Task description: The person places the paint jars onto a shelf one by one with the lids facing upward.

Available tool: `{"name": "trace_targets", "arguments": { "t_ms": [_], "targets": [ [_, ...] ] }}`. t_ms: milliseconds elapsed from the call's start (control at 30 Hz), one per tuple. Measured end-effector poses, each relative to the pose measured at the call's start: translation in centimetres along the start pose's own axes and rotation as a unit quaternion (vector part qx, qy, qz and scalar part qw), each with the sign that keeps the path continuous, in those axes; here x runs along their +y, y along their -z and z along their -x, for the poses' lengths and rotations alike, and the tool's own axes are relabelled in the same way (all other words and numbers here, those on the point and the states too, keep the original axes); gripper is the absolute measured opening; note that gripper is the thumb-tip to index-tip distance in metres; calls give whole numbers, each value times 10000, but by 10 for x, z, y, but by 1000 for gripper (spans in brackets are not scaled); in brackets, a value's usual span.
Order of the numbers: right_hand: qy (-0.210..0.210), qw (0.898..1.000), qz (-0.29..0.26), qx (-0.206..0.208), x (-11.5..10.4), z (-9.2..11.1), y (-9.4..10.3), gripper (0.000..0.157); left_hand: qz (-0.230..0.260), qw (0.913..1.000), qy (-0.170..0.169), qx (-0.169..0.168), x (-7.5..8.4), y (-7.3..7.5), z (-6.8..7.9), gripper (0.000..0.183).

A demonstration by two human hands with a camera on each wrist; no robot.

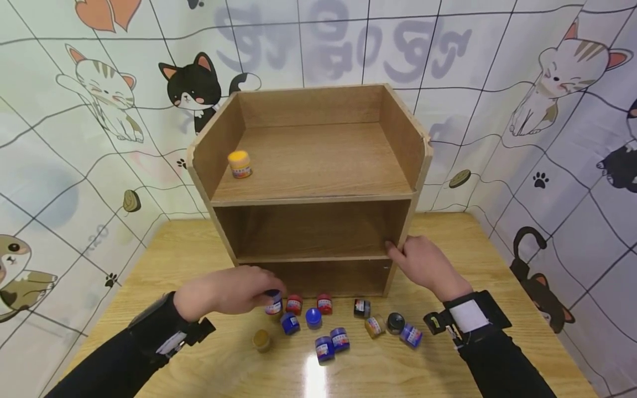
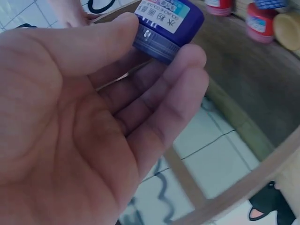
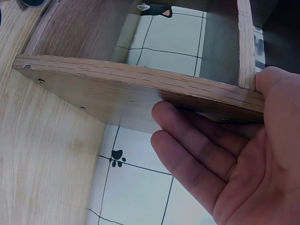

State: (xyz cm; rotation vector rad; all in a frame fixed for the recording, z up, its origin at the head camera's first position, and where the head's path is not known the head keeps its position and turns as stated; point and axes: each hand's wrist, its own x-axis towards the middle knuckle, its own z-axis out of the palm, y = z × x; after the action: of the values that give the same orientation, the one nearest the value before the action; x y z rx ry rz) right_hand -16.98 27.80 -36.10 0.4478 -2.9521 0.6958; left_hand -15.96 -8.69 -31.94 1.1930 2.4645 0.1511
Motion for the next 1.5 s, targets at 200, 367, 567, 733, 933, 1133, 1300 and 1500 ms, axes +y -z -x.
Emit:
{"name": "trace_targets", "arguments": {
  "t_ms": [200, 367, 567, 733, 933, 1133, 1300, 1500],
  "targets": [
    [-43, 10000, -29, -31, 0, -1, 1, 52, -93, 9998, -199, 1, 15, 24, 2, 25],
    [-107, 9999, -85, -78, -1, -1, 2, 53, -71, 9997, -201, 126, 27, 49, 5, 29],
    [-100, 9999, -30, -71, -1, -1, 2, 52, -32, 9987, -383, 332, 38, 76, 11, 28],
    [-109, 9999, -24, -89, -1, -1, 2, 52, -30, 9979, -504, 411, 43, 93, 16, 28],
    [-115, 9999, -24, -95, -1, -1, 2, 52, 14, 9973, -547, 495, 49, 112, 21, 33],
    [-56, 10000, -5, -58, 0, -1, 1, 51, -26, 9944, -789, 701, 54, 133, 29, 34],
    [-25, 10000, 30, -24, 1, -1, 1, 51, -167, 9935, -736, 854, 55, 149, 31, 35],
    [-52, 10000, 14, -45, 0, 0, 0, 52, -440, 9904, -566, 1179, 52, 163, 27, 32]
  ]
}}
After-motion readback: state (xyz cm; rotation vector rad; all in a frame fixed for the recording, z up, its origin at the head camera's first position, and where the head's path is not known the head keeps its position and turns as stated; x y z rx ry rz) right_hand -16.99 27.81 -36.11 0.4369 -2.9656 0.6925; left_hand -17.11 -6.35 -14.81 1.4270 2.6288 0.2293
